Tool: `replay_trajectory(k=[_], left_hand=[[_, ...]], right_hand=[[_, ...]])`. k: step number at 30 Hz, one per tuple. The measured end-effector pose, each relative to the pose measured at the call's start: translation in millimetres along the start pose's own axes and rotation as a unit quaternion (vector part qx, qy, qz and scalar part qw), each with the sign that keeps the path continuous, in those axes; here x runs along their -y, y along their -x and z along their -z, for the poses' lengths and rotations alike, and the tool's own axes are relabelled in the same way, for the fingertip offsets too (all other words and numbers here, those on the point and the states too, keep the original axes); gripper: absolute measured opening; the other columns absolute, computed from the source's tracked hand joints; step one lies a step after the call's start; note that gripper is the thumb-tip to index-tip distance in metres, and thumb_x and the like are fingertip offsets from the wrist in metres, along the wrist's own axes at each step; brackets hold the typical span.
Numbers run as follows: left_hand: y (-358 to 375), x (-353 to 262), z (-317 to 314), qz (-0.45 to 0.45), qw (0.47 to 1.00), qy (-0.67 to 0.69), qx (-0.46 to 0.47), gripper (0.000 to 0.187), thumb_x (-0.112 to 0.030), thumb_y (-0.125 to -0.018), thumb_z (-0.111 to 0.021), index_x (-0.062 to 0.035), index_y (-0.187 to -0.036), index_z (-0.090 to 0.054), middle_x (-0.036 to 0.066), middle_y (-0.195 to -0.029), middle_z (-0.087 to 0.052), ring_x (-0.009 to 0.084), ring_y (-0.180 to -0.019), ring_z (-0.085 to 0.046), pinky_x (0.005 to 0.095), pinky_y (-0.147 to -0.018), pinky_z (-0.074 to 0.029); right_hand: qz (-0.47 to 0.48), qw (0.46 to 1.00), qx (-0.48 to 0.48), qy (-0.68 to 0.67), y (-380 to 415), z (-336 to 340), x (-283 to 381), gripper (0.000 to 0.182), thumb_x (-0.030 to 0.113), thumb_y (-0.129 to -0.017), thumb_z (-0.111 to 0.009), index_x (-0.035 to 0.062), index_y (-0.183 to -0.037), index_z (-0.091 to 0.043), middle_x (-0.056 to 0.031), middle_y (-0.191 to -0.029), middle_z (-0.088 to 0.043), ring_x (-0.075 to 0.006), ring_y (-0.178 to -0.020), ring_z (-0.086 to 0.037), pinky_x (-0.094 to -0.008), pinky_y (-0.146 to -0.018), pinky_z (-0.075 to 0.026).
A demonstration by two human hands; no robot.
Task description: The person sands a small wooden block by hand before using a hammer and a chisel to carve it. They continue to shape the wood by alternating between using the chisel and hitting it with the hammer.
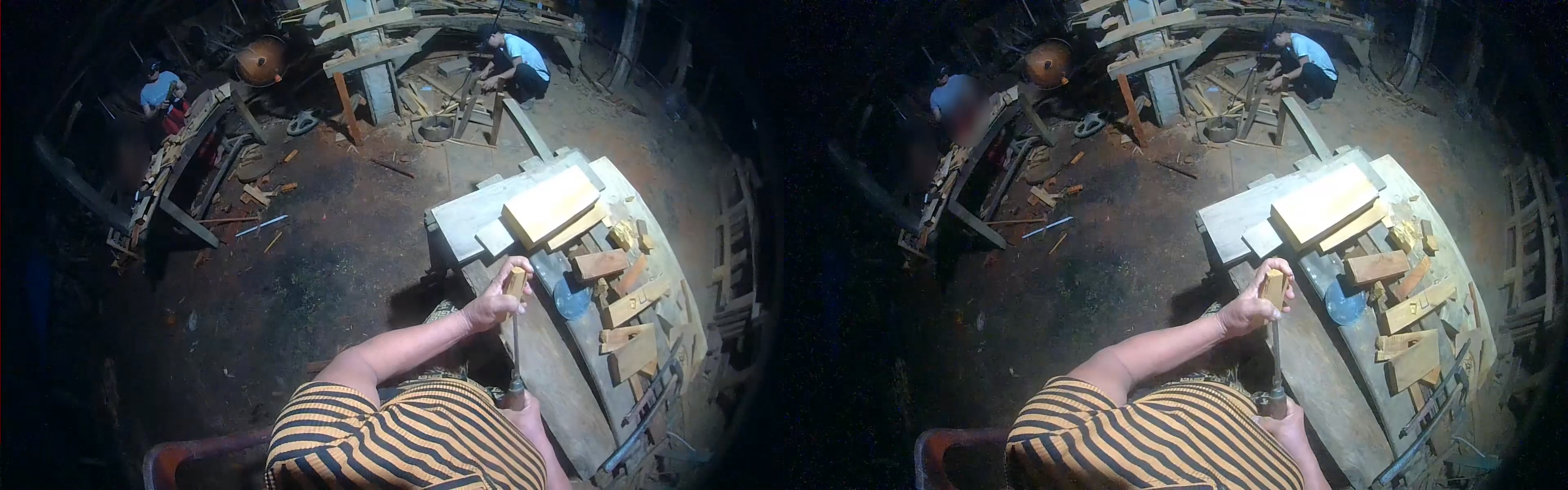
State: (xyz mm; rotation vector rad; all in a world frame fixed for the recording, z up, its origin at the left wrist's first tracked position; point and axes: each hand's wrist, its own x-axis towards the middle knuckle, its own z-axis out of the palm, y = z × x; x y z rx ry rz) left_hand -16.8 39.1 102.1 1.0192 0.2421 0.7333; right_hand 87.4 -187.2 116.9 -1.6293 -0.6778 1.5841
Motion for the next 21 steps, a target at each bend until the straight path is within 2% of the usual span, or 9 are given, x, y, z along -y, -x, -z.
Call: replay_trajectory(k=[3,6,8,9,11,14,15,19,21], left_hand=[[-4,2,6,0.038,0.987,0.155,-0.016,0.061,-0.005,-0.063,-0.059,-0.0160,-0.120,-0.040,0.005,-0.106,-0.043,0.0183,-0.098,-0.054,0.0380,-0.082,-0.055],[-8,13,13,0.017,0.982,0.162,-0.094,0.059,-0.006,-0.066,-0.058,-0.0127,-0.122,-0.040,0.009,-0.107,-0.045,0.0241,-0.097,-0.058,0.0451,-0.078,-0.058],[-8,14,23,0.024,0.968,0.219,-0.117,0.053,-0.007,-0.076,-0.060,-0.0163,-0.125,-0.043,0.008,-0.107,-0.048,0.0233,-0.095,-0.060,0.0425,-0.070,-0.057],[-9,20,30,0.032,0.974,0.179,-0.134,0.057,-0.006,-0.075,-0.054,-0.0108,-0.130,-0.041,0.013,-0.112,-0.052,0.0268,-0.106,-0.057,0.0454,-0.083,-0.055],[-10,23,34,0.072,0.979,0.127,-0.142,0.055,-0.012,-0.084,-0.049,-0.0088,-0.137,-0.037,0.017,-0.121,-0.056,0.0241,-0.108,-0.057,0.0382,-0.091,-0.050],[-6,46,39,0.146,0.971,0.067,-0.176,0.048,-0.014,-0.089,-0.047,-0.0084,-0.136,-0.040,0.017,-0.119,-0.056,0.0260,-0.105,-0.059,0.0390,-0.091,-0.050],[-6,49,34,0.166,0.966,0.062,-0.188,0.044,-0.013,-0.091,-0.048,-0.0060,-0.134,-0.043,0.012,-0.113,-0.058,0.0211,-0.101,-0.059,0.0341,-0.088,-0.050],[-1,70,28,0.181,0.962,0.072,-0.191,0.051,-0.005,-0.089,-0.052,-0.0022,-0.136,-0.035,0.013,-0.112,-0.056,0.0225,-0.102,-0.058,0.0356,-0.090,-0.049],[1,78,29,0.174,0.964,-0.040,-0.198,0.058,0.001,-0.084,-0.057,-0.0017,-0.136,-0.033,0.014,-0.114,-0.054,0.0223,-0.101,-0.058,0.0361,-0.090,-0.049]], right_hand=[[-0.014,0.999,0.004,-0.044,0,1,7,0.033,-0.002,-0.071,-0.073,-0.0019,-0.101,-0.060,-0.0062,-0.090,-0.066,-0.0124,-0.078,-0.063,-0.0279,-0.073,-0.050],[-0.007,0.999,-0.042,0.011,0,16,0,0.036,0.003,-0.068,-0.077,-0.0014,-0.098,-0.060,-0.0038,-0.085,-0.064,-0.0110,-0.074,-0.060,-0.0273,-0.069,-0.049],[0.012,0.992,-0.101,0.078,12,32,-1,0.038,0.007,-0.065,-0.080,-0.0003,-0.096,-0.060,-0.0020,-0.081,-0.062,-0.0097,-0.071,-0.057,-0.0270,-0.066,-0.048],[-0.019,0.990,-0.117,0.074,16,44,-1,0.041,0.008,-0.063,-0.082,0.0006,-0.096,-0.060,-0.0015,-0.080,-0.062,-0.0097,-0.070,-0.056,-0.0268,-0.065,-0.047],[0.106,0.977,-0.150,0.112,30,59,22,0.041,0.015,-0.066,-0.081,0.0011,-0.099,-0.061,-0.0032,-0.086,-0.061,-0.0124,-0.078,-0.056,-0.0295,-0.073,-0.048],[0.153,0.926,-0.304,0.165,20,112,2,0.041,0.019,-0.068,-0.077,-0.0009,-0.098,-0.057,-0.0057,-0.088,-0.059,-0.0145,-0.081,-0.054,-0.0335,-0.074,-0.047],[0.158,0.930,-0.322,0.078,19,121,7,0.042,0.020,-0.069,-0.077,-0.0005,-0.099,-0.055,-0.0052,-0.086,-0.057,-0.0135,-0.080,-0.052,-0.0316,-0.072,-0.046],[0.137,0.910,-0.392,0.014,5,160,28,0.039,0.012,-0.073,-0.069,-0.0018,-0.105,-0.051,-0.0052,-0.084,-0.056,-0.0132,-0.074,-0.053,-0.0283,-0.064,-0.045],[0.135,0.902,-0.411,0.011,-11,174,34,0.042,0.010,-0.073,-0.067,-0.0024,-0.109,-0.050,-0.0056,-0.083,-0.056,-0.0145,-0.072,-0.055,-0.0294,-0.062,-0.046]])
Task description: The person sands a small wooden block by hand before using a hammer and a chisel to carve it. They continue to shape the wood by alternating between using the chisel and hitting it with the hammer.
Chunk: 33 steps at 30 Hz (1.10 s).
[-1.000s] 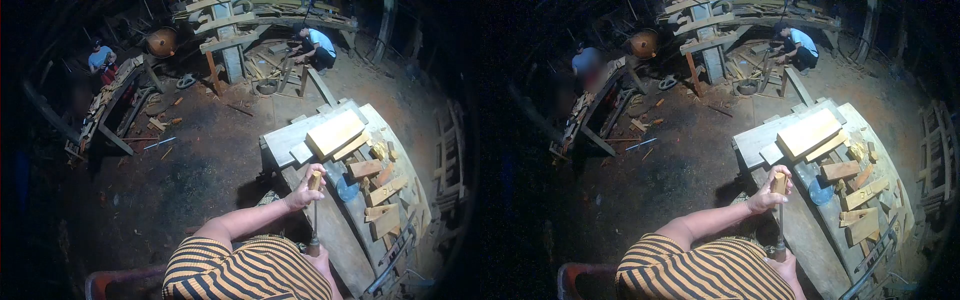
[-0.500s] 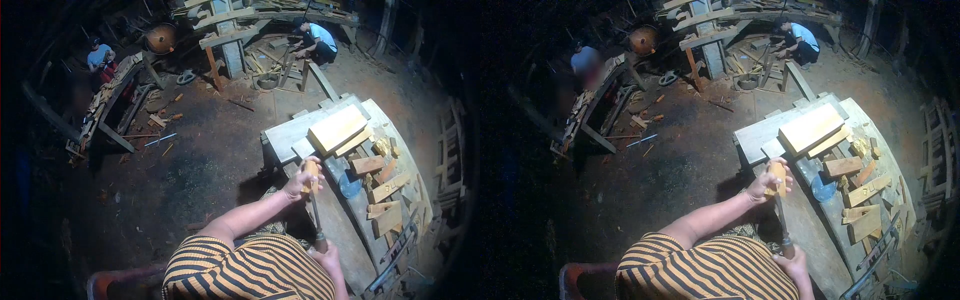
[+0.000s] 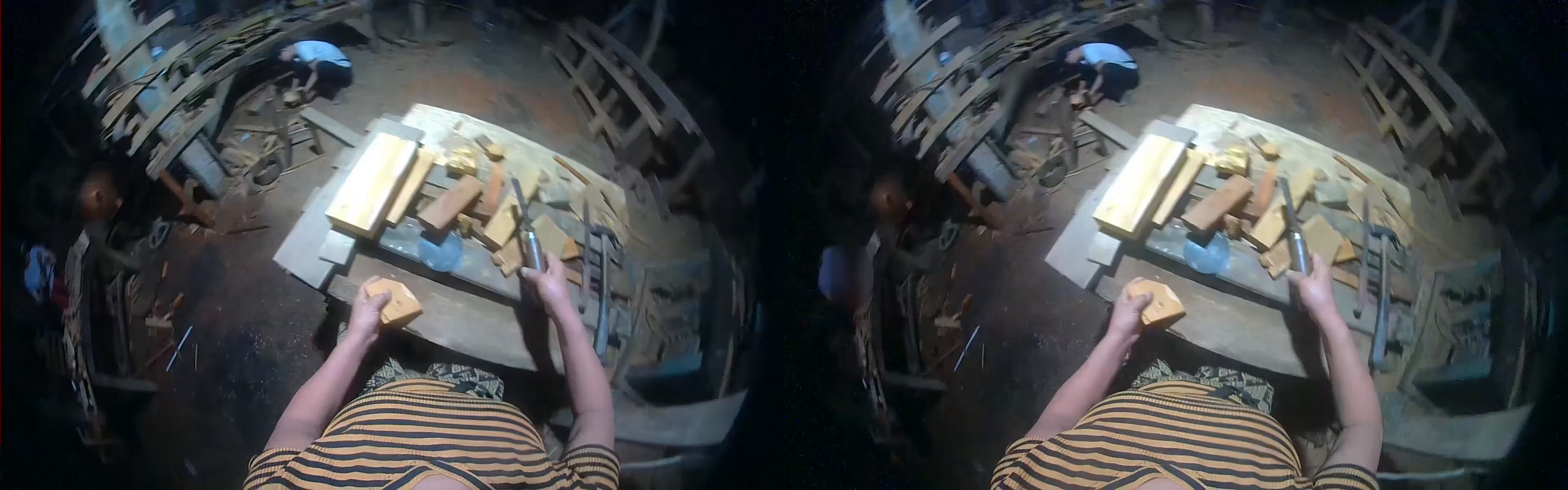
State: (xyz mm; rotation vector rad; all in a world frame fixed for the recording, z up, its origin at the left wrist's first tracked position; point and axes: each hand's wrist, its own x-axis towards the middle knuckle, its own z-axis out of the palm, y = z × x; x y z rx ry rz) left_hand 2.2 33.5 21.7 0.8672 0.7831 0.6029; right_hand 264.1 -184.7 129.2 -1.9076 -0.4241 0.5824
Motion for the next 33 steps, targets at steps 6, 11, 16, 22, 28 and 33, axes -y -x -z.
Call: replay_trajectory(k=[6,11,16,22,28,33], left_hand=[[15,-11,-8,-0.158,0.929,-0.333,-0.013,0.103,-0.012,-0.063,-0.074,-0.0105,-0.145,-0.011,0.022,-0.114,-0.053,0.0335,-0.105,-0.055,0.0396,-0.096,-0.043],[16,-7,0,-0.162,0.929,-0.331,-0.017,0.098,-0.014,-0.067,-0.075,-0.0123,-0.145,-0.016,0.022,-0.112,-0.056,0.0347,-0.104,-0.057,0.0406,-0.094,-0.044],[15,-9,2,-0.183,0.912,-0.367,0.002,0.064,-0.017,-0.068,-0.073,-0.0072,-0.126,-0.047,0.021,-0.109,-0.059,0.0358,-0.103,-0.058,0.0407,-0.090,-0.046],[25,-32,7,-0.153,0.798,-0.583,0.025,0.070,-0.041,-0.078,-0.067,-0.0152,-0.137,-0.039,0.021,-0.103,-0.061,0.0378,-0.096,-0.061,0.0465,-0.085,-0.047],[18,-11,14,-0.179,0.768,-0.615,0.011,0.076,-0.055,-0.079,-0.060,-0.0160,-0.140,-0.037,0.019,-0.097,-0.063,0.0367,-0.088,-0.063,0.0460,-0.076,-0.049],[13,-3,16,-0.218,0.763,-0.608,-0.005,0.079,-0.060,-0.077,-0.060,-0.0092,-0.135,-0.043,0.020,-0.099,-0.063,0.0366,-0.089,-0.063,0.0440,-0.075,-0.050]], right_hand=[[0.054,0.992,0.025,-0.111,-83,-42,-11,0.064,-0.003,-0.069,-0.057,0.0060,-0.129,-0.038,-0.0069,-0.087,-0.053,-0.0145,-0.060,-0.053,-0.0279,-0.048,-0.044],[0.229,0.969,-0.062,0.063,-132,-82,-28,0.064,-0.003,-0.070,-0.058,0.0048,-0.131,-0.042,-0.0123,-0.112,-0.055,-0.0230,-0.093,-0.058,-0.0330,-0.078,-0.048],[0.172,0.975,0.018,0.138,-134,-93,-41,0.068,-0.001,-0.066,-0.066,0.0012,-0.131,-0.047,-0.0182,-0.128,-0.048,-0.0307,-0.122,-0.045,-0.0371,-0.103,-0.035],[0.287,0.936,0.027,0.201,-46,-97,-16,0.063,0.007,-0.072,-0.064,-0.0001,-0.131,-0.044,-0.0220,-0.121,-0.041,-0.0382,-0.116,-0.042,-0.0442,-0.101,-0.033],[0.463,0.823,0.072,0.320,53,-101,-29,0.048,0.018,-0.083,-0.062,0.0016,-0.126,-0.050,-0.0233,-0.125,-0.046,-0.0384,-0.111,-0.047,-0.0454,-0.093,-0.039],[0.461,0.781,0.106,0.408,84,-108,-41,0.044,0.035,-0.088,-0.057,0.0013,-0.115,-0.057,-0.0290,-0.119,-0.051,-0.0436,-0.102,-0.054,-0.0484,-0.083,-0.048]])
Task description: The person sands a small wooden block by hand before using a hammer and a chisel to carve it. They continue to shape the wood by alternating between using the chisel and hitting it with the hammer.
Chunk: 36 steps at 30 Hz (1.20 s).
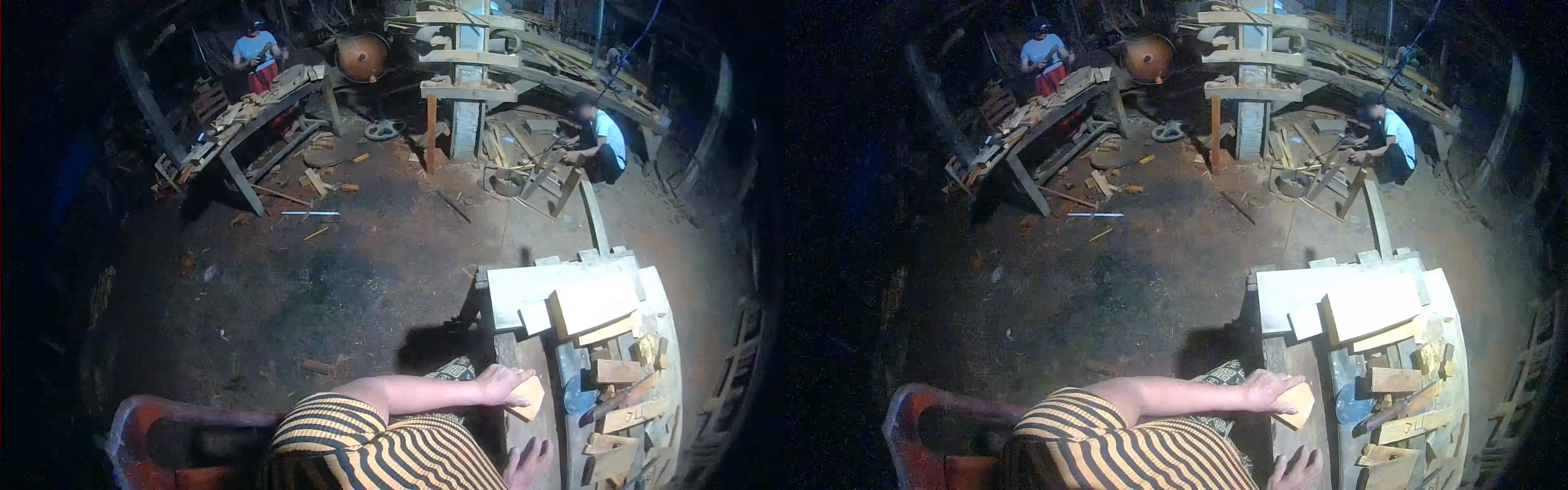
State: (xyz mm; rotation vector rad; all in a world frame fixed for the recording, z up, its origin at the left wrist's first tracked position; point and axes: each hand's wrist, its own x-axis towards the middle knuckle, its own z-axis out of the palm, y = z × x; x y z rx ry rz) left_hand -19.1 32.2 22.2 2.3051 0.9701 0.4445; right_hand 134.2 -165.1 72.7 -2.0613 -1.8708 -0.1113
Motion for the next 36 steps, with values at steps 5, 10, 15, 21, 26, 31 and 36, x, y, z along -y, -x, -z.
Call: replay_trajectory(k=[5,10,15,21,26,31,36], left_hand=[[-2,-8,10,0.015,0.999,-0.014,0.034,0.080,-0.060,-0.078,-0.059,-0.0047,-0.133,-0.044,0.020,-0.100,-0.063,0.0368,-0.090,-0.063,0.0433,-0.075,-0.050],[-1,-4,-1,0.003,0.999,-0.033,0.017,0.080,-0.061,-0.079,-0.058,-0.0032,-0.133,-0.044,0.021,-0.099,-0.062,0.0366,-0.089,-0.063,0.0434,-0.075,-0.050],[5,-5,-1,0.006,1.000,-0.012,0.003,0.083,-0.061,-0.077,-0.059,-0.0027,-0.133,-0.043,0.022,-0.102,-0.062,0.0361,-0.090,-0.063,0.0429,-0.077,-0.050],[1,-19,20,0.022,0.999,0.034,-0.016,0.080,-0.061,-0.069,-0.066,-0.0104,-0.130,-0.051,0.015,-0.096,-0.065,0.0311,-0.088,-0.064,0.0401,-0.078,-0.050],[-5,-23,13,-0.009,0.995,-0.064,-0.070,0.062,-0.063,-0.064,-0.069,-0.0160,-0.104,-0.064,0.010,-0.085,-0.065,0.0288,-0.078,-0.062,0.0419,-0.067,-0.048],[-5,-33,1,-0.013,0.975,-0.202,-0.094,0.068,-0.066,-0.064,-0.068,-0.0080,-0.099,-0.064,0.014,-0.095,-0.053,0.0312,-0.093,-0.050,0.0441,-0.077,-0.040],[-6,-29,-10,-0.022,0.966,-0.249,-0.069,0.070,-0.067,-0.067,-0.065,-0.0070,-0.103,-0.059,0.014,-0.101,-0.051,0.0327,-0.098,-0.047,0.0466,-0.082,-0.037]], right_hand=[[-0.034,0.999,-0.016,-0.002,0,-6,2,0.042,0.036,-0.088,-0.056,0.0040,-0.116,-0.058,-0.0257,-0.121,-0.052,-0.0426,-0.104,-0.054,-0.0459,-0.085,-0.048],[-0.063,0.998,0.007,0.003,11,-20,-7,0.043,0.038,-0.088,-0.057,0.0079,-0.118,-0.058,-0.0228,-0.126,-0.051,-0.0409,-0.110,-0.052,-0.0441,-0.090,-0.045],[-0.071,0.994,-0.010,-0.081,31,-58,-33,0.048,0.024,-0.085,-0.060,-0.0009,-0.124,-0.049,-0.0265,-0.133,-0.039,-0.0434,-0.123,-0.036,-0.0531,-0.102,-0.028],[-0.082,0.993,-0.037,-0.073,25,-52,-23,0.047,0.021,-0.077,-0.067,0.0022,-0.118,-0.054,-0.0254,-0.126,-0.044,-0.0434,-0.116,-0.040,-0.0521,-0.099,-0.032],[-0.103,0.989,-0.067,-0.086,16,-42,-13,0.043,0.024,-0.074,-0.069,0.0047,-0.111,-0.057,-0.0208,-0.120,-0.047,-0.0404,-0.115,-0.042,-0.0496,-0.097,-0.035],[-0.102,0.983,-0.105,-0.114,29,-56,-26,0.040,0.025,-0.075,-0.069,0.0068,-0.109,-0.058,-0.0193,-0.118,-0.047,-0.0386,-0.114,-0.044,-0.0503,-0.097,-0.035],[-0.170,0.945,-0.134,-0.246,36,1,-31,0.042,0.020,-0.076,-0.067,0.0061,-0.113,-0.056,-0.0195,-0.117,-0.048,-0.0370,-0.110,-0.048,-0.0450,-0.094,-0.041]])
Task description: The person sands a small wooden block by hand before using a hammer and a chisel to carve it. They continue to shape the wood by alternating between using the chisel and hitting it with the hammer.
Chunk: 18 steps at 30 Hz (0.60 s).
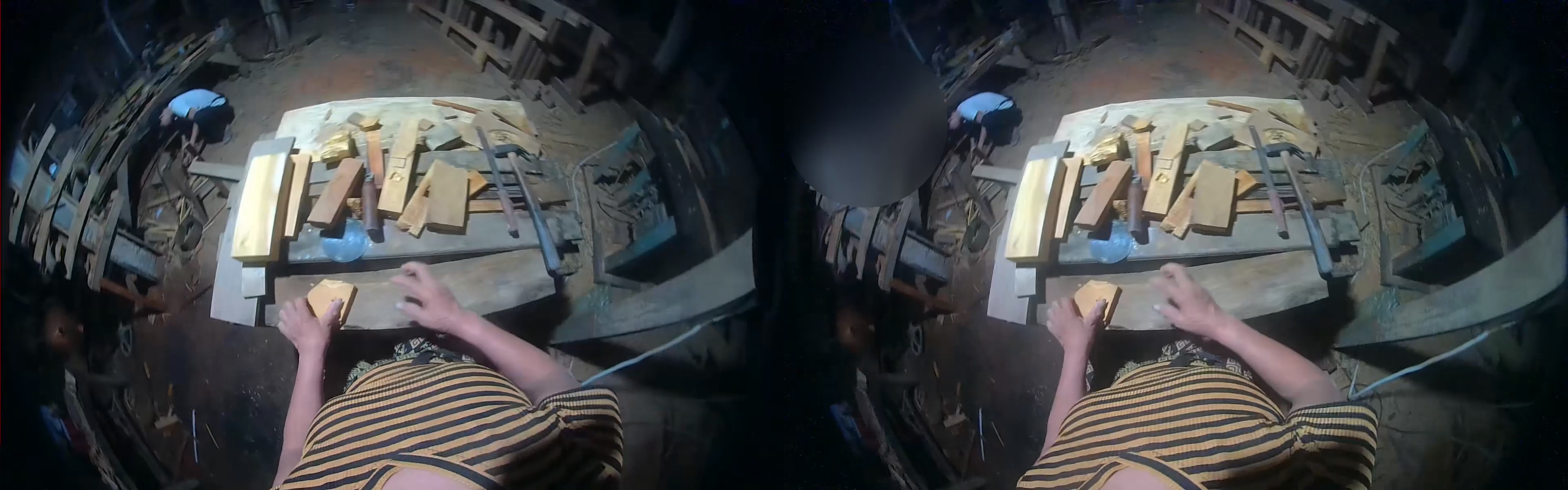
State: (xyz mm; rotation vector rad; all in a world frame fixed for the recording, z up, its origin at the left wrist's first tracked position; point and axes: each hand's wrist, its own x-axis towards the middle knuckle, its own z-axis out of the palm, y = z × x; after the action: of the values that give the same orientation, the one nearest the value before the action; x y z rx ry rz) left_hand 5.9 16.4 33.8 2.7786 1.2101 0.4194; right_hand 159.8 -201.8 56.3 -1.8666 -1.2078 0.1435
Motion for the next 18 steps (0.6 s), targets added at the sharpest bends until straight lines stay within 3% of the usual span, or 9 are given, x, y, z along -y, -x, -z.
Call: replay_trajectory(k=[4,6,10,13,16,18], left_hand=[[-2,-3,1,0.012,1.000,0.013,0.007,0.073,-0.067,-0.069,-0.063,-0.0095,-0.113,-0.053,0.014,-0.098,-0.053,0.0338,-0.096,-0.049,0.0472,-0.082,-0.038],[-3,-11,10,0.012,0.999,0.026,0.013,0.073,-0.066,-0.072,-0.061,-0.0133,-0.121,-0.052,0.016,-0.096,-0.059,0.0357,-0.092,-0.055,0.0486,-0.078,-0.041],[-4,-15,12,-0.011,0.994,0.068,0.083,0.070,-0.061,-0.079,-0.056,-0.0173,-0.133,-0.046,0.021,-0.083,-0.066,0.0388,-0.076,-0.063,0.0496,-0.069,-0.047],[0,-23,18,-0.016,0.990,0.083,0.114,0.063,-0.058,-0.082,-0.054,-0.0166,-0.129,-0.050,0.020,-0.080,-0.066,0.0395,-0.074,-0.063,0.0498,-0.068,-0.047],[2,-20,19,-0.017,0.981,0.127,0.143,0.081,-0.063,-0.073,-0.062,-0.0145,-0.135,-0.045,0.022,-0.089,-0.066,0.0378,-0.084,-0.063,0.0484,-0.076,-0.048],[2,-18,32,-0.022,0.976,0.132,0.171,0.092,-0.064,-0.065,-0.069,-0.0129,-0.137,-0.042,0.022,-0.098,-0.064,0.0377,-0.091,-0.062,0.0465,-0.081,-0.048]], right_hand=[[-0.033,0.986,-0.149,0.070,-4,97,-8,0.045,0.017,-0.076,-0.067,0.0068,-0.117,-0.054,-0.0160,-0.115,-0.049,-0.0364,-0.104,-0.053,-0.0414,-0.090,-0.045],[-0.090,0.956,-0.207,0.188,5,141,-27,0.047,0.015,-0.075,-0.068,0.0072,-0.119,-0.054,-0.0155,-0.116,-0.049,-0.0356,-0.106,-0.052,-0.0419,-0.091,-0.044],[-0.298,0.880,-0.171,0.329,40,188,-81,0.057,0.015,-0.074,-0.069,0.0116,-0.127,-0.049,-0.0187,-0.120,-0.048,-0.0379,-0.112,-0.046,-0.0444,-0.095,-0.040],[-0.398,0.852,-0.098,0.326,57,189,-105,0.067,0.017,-0.076,-0.067,0.0169,-0.136,-0.040,-0.0213,-0.122,-0.046,-0.0413,-0.117,-0.043,-0.0471,-0.096,-0.040],[-0.415,0.845,-0.072,0.330,60,190,-109,0.069,0.017,-0.077,-0.064,0.0211,-0.140,-0.036,-0.0232,-0.124,-0.045,-0.0420,-0.120,-0.041,-0.0484,-0.097,-0.039],[-0.401,0.837,-0.074,0.365,67,194,-134,0.071,0.014,-0.076,-0.063,0.0270,-0.141,-0.036,-0.0229,-0.120,-0.049,-0.0441,-0.111,-0.049,-0.0488,-0.093,-0.041]])
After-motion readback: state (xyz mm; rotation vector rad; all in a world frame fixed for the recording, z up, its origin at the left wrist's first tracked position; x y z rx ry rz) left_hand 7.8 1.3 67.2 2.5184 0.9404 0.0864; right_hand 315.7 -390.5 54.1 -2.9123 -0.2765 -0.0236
